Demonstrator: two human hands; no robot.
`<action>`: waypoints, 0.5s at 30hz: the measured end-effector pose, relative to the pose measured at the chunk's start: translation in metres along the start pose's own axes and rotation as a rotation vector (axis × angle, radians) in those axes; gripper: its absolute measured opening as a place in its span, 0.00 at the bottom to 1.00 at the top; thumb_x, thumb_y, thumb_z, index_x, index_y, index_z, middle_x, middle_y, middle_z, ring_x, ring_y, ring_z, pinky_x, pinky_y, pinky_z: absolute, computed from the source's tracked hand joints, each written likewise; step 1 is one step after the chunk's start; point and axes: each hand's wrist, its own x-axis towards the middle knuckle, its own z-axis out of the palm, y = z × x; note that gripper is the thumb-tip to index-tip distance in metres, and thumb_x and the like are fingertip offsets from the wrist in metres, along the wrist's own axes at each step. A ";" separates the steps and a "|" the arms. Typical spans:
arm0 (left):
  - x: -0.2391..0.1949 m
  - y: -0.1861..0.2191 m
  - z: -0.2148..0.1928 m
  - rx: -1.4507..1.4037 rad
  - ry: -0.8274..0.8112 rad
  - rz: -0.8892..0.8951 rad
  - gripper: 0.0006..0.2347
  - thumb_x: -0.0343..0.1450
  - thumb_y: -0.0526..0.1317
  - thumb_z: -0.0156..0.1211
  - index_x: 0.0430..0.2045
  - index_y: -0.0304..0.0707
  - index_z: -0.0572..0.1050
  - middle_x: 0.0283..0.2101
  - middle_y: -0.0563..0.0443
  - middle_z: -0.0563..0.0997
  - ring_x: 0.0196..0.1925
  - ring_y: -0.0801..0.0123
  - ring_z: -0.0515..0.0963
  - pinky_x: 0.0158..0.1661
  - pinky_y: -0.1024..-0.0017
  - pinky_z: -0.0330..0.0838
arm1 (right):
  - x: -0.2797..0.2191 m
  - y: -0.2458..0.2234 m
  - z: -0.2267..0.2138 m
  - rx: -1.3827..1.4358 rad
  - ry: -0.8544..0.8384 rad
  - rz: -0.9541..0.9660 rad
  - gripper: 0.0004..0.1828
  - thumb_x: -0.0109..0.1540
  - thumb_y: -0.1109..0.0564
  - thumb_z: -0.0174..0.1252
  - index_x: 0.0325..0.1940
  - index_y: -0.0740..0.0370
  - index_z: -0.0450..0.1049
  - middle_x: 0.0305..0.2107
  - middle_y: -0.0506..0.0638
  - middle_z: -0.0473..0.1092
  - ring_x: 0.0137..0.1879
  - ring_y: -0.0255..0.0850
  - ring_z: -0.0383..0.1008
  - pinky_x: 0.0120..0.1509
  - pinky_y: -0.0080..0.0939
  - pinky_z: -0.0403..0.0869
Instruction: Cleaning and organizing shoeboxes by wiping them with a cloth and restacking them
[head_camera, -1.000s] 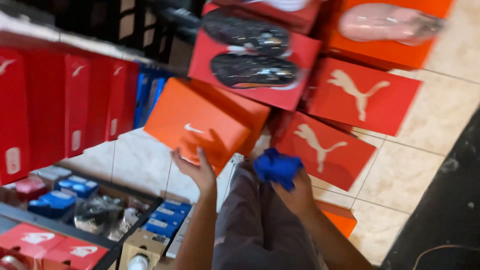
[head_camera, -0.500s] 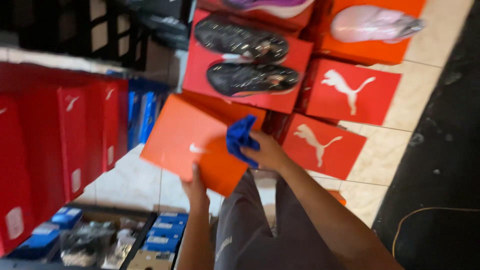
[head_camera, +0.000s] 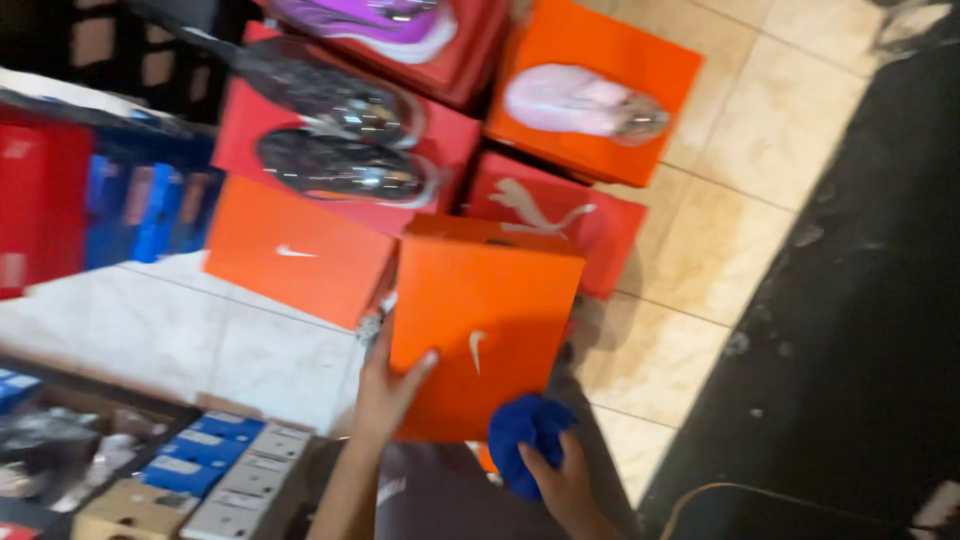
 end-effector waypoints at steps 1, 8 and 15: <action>0.010 0.013 0.019 -0.006 0.000 0.000 0.33 0.66 0.44 0.67 0.68 0.36 0.62 0.68 0.45 0.71 0.69 0.67 0.69 0.66 0.69 0.62 | 0.017 -0.010 -0.024 -0.005 0.004 -0.001 0.33 0.50 0.42 0.71 0.57 0.56 0.77 0.48 0.49 0.78 0.57 0.37 0.75 0.66 0.38 0.69; 0.068 0.005 0.090 0.253 -0.029 0.003 0.34 0.68 0.57 0.60 0.69 0.50 0.60 0.69 0.48 0.70 0.70 0.55 0.68 0.61 0.57 0.64 | 0.070 -0.102 -0.114 -0.083 -0.200 -0.503 0.26 0.58 0.51 0.66 0.59 0.57 0.74 0.50 0.51 0.77 0.54 0.39 0.77 0.61 0.37 0.73; 0.070 -0.044 0.130 0.545 0.158 -0.140 0.20 0.80 0.55 0.40 0.66 0.57 0.67 0.55 0.43 0.80 0.55 0.48 0.81 0.52 0.49 0.75 | 0.139 -0.201 -0.051 -0.922 0.263 -1.237 0.25 0.71 0.36 0.39 0.72 0.34 0.65 0.77 0.53 0.50 0.80 0.69 0.42 0.63 0.86 0.51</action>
